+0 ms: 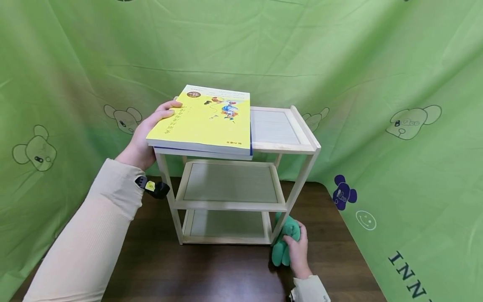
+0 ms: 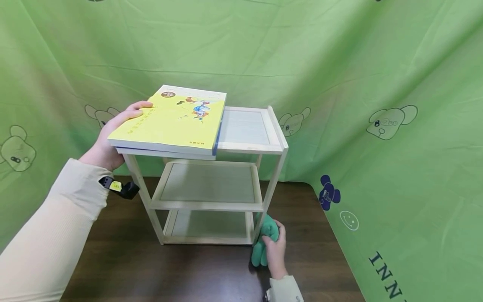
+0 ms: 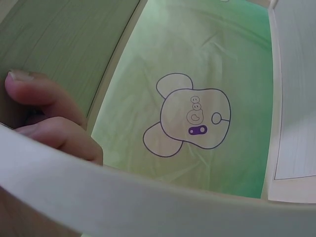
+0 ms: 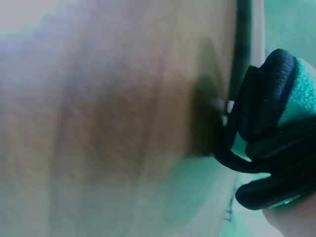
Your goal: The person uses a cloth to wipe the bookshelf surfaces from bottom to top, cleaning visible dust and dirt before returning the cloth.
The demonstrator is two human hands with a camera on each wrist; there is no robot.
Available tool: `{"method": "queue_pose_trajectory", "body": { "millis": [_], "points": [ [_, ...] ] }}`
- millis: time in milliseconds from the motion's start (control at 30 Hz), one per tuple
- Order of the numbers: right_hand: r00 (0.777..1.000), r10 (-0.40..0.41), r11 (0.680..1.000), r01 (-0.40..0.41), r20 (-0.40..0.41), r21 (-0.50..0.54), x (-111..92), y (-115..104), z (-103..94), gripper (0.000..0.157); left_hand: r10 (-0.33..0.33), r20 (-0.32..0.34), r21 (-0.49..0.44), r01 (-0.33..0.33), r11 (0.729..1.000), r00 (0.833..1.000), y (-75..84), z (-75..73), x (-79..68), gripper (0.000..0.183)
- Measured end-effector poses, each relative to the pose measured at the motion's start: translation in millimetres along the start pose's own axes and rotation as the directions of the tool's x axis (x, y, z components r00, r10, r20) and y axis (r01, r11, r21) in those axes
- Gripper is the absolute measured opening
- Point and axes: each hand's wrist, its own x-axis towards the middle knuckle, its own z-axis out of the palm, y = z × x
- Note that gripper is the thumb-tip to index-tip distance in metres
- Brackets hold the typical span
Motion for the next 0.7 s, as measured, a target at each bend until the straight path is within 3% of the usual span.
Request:
{"method": "queue_pose_trajectory", "body": {
  "millis": [367, 700],
  "points": [
    [0.999, 0.003, 1.0, -0.003, 0.046, -0.01, 12, -18, -12.6, 0.055, -0.009, 0.01, -0.013, 0.009, 1.0, 1.0, 1.2, -0.9, -1.0, 0.029],
    [0.976, -0.002, 0.995, 0.022, 0.219, -0.092, 34, -35, -29.8, 0.055, -0.007, 0.009, -0.016, 0.007, 1.0, 1.0, 0.7, 0.0, -0.8, 0.028]
  ]
}}
